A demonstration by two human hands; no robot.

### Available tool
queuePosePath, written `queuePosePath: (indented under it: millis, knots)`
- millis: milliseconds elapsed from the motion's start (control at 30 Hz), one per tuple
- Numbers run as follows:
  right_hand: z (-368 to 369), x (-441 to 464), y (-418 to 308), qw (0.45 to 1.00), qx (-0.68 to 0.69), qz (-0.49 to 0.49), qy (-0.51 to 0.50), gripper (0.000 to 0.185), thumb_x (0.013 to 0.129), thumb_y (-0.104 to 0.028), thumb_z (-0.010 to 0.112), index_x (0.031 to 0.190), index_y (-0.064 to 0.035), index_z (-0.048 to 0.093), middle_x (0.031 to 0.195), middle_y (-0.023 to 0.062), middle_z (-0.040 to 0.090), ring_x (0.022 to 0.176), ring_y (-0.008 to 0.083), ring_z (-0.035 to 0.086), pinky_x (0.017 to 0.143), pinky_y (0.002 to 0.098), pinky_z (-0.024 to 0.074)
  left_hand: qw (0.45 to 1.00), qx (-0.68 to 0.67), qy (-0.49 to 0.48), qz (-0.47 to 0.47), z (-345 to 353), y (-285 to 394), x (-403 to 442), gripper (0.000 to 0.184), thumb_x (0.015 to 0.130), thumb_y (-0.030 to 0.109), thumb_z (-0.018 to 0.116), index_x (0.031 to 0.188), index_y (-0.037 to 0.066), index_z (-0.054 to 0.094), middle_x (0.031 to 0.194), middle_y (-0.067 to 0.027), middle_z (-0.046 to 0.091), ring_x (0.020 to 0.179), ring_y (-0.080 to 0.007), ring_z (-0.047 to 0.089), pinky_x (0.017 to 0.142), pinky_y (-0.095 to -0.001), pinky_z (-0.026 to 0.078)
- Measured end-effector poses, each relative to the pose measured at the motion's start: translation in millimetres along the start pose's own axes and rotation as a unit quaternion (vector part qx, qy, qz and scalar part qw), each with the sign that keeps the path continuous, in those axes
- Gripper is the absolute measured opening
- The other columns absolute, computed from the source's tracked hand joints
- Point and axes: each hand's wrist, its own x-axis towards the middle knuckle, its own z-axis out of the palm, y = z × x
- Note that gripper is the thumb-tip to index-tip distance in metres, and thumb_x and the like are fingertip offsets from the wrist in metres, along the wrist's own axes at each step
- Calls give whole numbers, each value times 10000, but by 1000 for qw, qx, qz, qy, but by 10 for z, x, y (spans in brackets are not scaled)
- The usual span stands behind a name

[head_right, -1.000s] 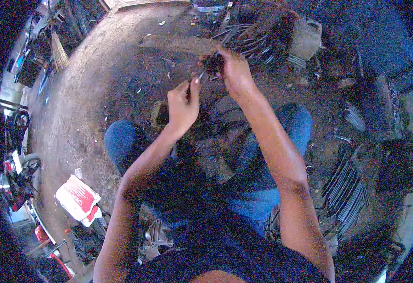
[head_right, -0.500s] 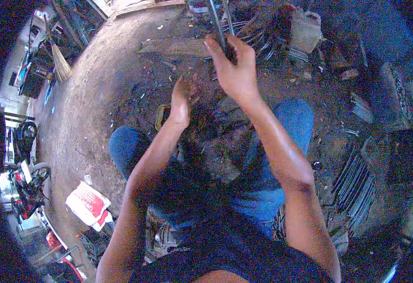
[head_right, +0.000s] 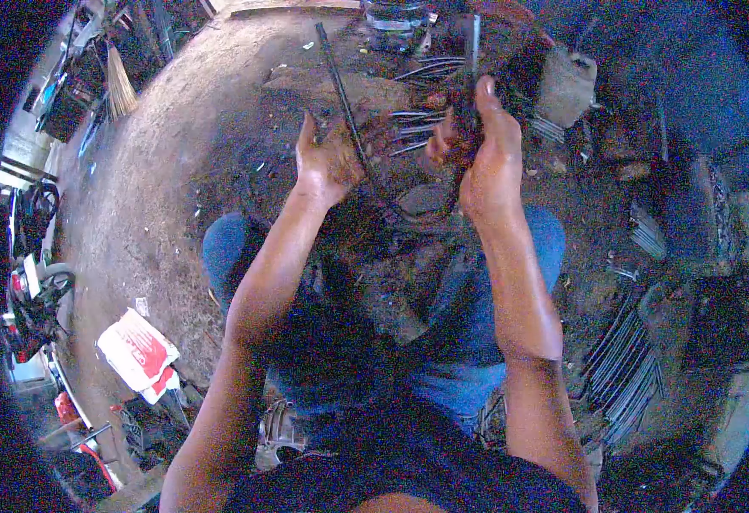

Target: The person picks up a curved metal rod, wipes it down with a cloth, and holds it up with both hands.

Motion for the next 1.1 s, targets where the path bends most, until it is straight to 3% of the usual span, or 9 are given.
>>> queuePosePath:
  millis: [200, 300, 433, 567, 733, 800, 867, 967, 1100]
  knots:
    - [-247, 331, 108, 992, 54, -18, 111, 558, 932, -515, 432, 900, 25, 573, 525, -25, 270, 478, 123, 294, 501, 291, 277, 986, 141, -2, 90, 228, 222, -131, 889, 865, 761, 89, 1435, 121, 325, 1272, -229, 530, 1166, -371, 527, 984, -465, 388]
    - [-447, 530, 207, 976, 109, 91, 162, 589, 888, -552, 463, 859, 24, 585, 496, -18, 258, 441, 122, 243, 481, 287, 236, 975, 181, -8, 126, 299, 203, -194, 905, 856, 776, 104, 1420, 111, 346, 1205, -234, 575, 1112, -364, 569, 953, -442, 422]
    - [-723, 722, 433, 978, 124, 137, 94, 590, 893, -558, 442, 825, 5, 605, 481, 12, 276, 427, 158, 262, 467, 316, 291, 955, 241, -27, 172, 299, 177, -222, 908, 846, 792, 142, 1422, 115, 328, 1144, -241, 607, 1065, -359, 600, 916, -426, 459]
    - [-601, 711, 485, 977, 109, 150, 101, 591, 894, -560, 436, 830, 2, 610, 489, 26, 323, 428, 171, 291, 469, 328, 301, 968, 183, 4, 172, 270, 102, -210, 899, 844, 794, 181, 1450, 135, 260, 1177, -258, 586, 1063, -355, 605, 883, -418, 476]
    - [-481, 766, 554, 975, 115, 133, 135, 650, 903, -580, 405, 871, 31, 624, 513, -15, 259, 461, 133, 255, 511, 301, 261, 976, 137, 19, 169, 233, 162, -189, 891, 847, 790, 202, 1457, 144, 255, 1205, -253, 574, 1097, -356, 586, 913, -418, 453]
    - [-538, 769, 560, 977, 132, 135, 103, 639, 906, -571, 410, 885, 31, 624, 516, -12, 271, 468, 135, 263, 522, 303, 270, 979, 116, 26, 164, 294, 164, -241, 906, 841, 783, 249, 1456, 118, 270, 1256, -274, 522, 1171, -391, 524, 994, -487, 395]
    - [-753, 917, 666, 963, 217, 139, -83, 561, 931, -520, 399, 946, 1, 606, 631, 92, 525, 509, 213, 437, 520, 391, 395, 978, 120, 15, 172, 271, 180, -232, 907, 840, 785, 247, 1456, 119, 273, 1273, -275, 509, 1190, -391, 508, 1002, -491, 384]
    - [-655, 959, 732, 990, 129, 52, -19, 529, 947, -496, 392, 971, -12, 604, 676, 83, 546, 517, 194, 438, 527, 382, 425, 975, 121, 5, 185, 250, 224, -229, 908, 840, 786, 239, 1453, 117, 287, 1298, -276, 491, 1219, -390, 483, 1019, -494, 365]
    - [-436, 928, 636, 993, 91, 62, 47, 678, 924, -578, 371, 998, 52, 609, 586, 12, 361, 545, 155, 364, 621, 331, 385, 970, 120, -3, 210, 278, 285, -202, 910, 841, 787, 222, 1441, 109, 314, 1323, -276, 478, 1226, -383, 481, 1032, -485, 352]
